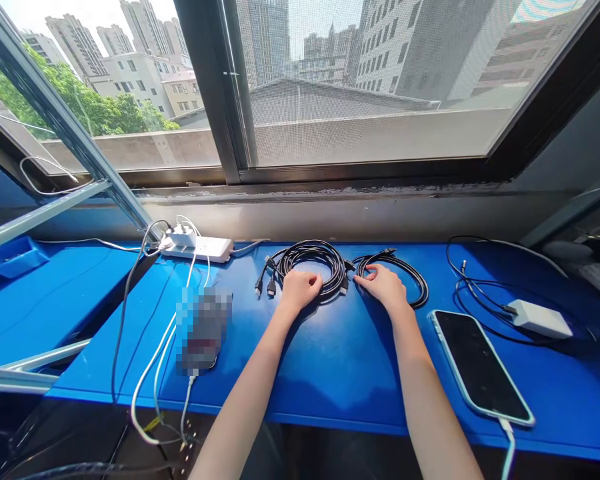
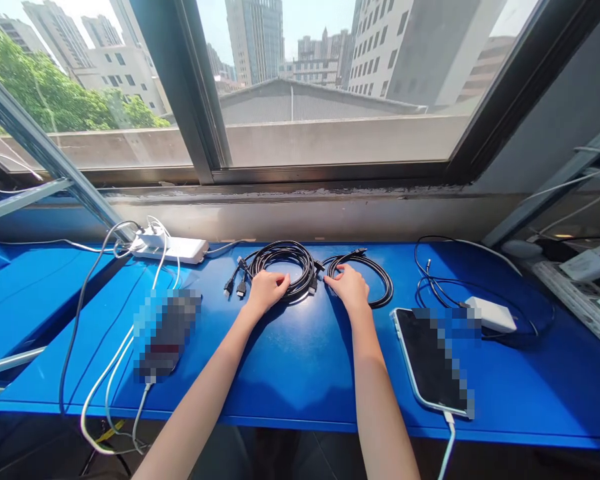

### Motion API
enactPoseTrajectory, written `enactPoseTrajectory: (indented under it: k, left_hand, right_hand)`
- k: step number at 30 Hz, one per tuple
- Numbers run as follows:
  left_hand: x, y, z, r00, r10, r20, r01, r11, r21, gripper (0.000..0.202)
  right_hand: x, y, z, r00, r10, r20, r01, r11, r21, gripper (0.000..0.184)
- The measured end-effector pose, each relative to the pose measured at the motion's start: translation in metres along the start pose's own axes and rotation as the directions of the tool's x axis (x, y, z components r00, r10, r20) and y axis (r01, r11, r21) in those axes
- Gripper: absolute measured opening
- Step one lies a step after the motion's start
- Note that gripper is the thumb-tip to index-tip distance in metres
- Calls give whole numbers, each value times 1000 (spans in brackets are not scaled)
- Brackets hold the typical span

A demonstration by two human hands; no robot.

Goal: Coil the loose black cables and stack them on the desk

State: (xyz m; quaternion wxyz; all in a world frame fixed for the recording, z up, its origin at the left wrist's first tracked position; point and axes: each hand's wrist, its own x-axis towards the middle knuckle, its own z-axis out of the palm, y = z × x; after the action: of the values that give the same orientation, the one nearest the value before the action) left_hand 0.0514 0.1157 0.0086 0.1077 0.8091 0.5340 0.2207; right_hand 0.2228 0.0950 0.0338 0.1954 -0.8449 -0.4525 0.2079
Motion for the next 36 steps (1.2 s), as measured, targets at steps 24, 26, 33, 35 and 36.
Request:
enactPoseTrajectory:
  k: [24, 26, 33, 35, 36]
  left_hand:
    - [-1, 2, -1, 999, 23, 44, -25, 998, 52, 46]
    - [-2, 2, -1, 999, 21, 44, -23, 998, 51, 46]
    - [0, 2, 0, 998, 12, 58, -15, 998, 58, 44]
    - [0, 2, 0, 998, 9, 60, -13, 998, 61, 44]
    - [1, 2, 0, 998, 8, 61, -12, 998, 62, 44]
  right_hand:
    - [-9, -9, 4, 995, -94, 24, 97, 978, -184, 34]
    - [-10, -9, 3, 995, -92, 28, 96, 977, -189, 31]
    - [-12, -11, 1, 995, -88, 56, 98, 971, -220, 28]
    - [-13, -12, 0, 993, -97, 71, 111, 967, -228, 25]
    - [-13, -12, 0, 991, -103, 81, 120, 966, -231, 23]
